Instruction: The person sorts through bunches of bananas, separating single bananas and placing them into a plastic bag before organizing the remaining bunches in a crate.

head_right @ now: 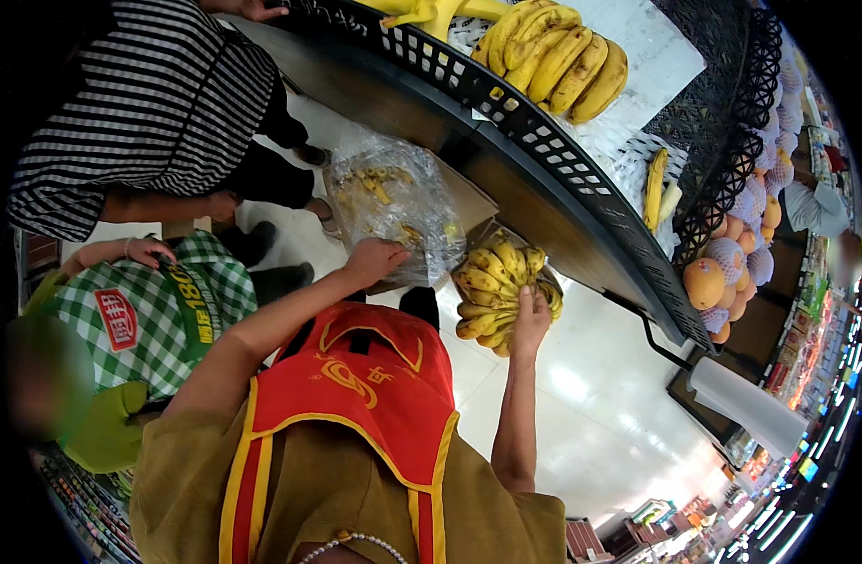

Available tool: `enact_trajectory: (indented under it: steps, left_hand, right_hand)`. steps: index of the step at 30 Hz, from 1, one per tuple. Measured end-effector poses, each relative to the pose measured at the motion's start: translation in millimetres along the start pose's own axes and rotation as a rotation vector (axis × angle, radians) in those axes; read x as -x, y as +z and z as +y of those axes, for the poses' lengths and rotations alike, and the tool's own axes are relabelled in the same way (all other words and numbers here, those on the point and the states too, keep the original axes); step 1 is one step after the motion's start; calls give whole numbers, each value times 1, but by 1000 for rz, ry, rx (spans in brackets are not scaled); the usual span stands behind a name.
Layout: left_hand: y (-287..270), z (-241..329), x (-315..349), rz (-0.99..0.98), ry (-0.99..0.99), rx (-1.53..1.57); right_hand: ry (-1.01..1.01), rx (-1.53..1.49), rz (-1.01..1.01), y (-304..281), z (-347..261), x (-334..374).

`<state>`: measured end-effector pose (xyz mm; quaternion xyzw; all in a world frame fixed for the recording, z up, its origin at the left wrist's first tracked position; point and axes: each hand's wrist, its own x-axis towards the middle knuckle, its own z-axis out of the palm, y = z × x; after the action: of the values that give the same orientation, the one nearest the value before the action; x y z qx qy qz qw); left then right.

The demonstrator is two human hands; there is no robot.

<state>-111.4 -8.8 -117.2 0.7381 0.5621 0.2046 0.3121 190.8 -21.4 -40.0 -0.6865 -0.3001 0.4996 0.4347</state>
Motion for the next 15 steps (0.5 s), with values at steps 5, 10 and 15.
enact_trajectory:
  steps: [5,10,15]
  left_hand:
    - [44,-24,-8,-50,20,-1]
    - [62,-24,-12,-97,83,-102]
    - [65,8,-36,-261,-562,1201]
  right_hand:
    - [95,-151,-45,0,-32,14]
    - [168,-181,-88,15,-75,31]
    - [183,-242,-223,24,-103,39]
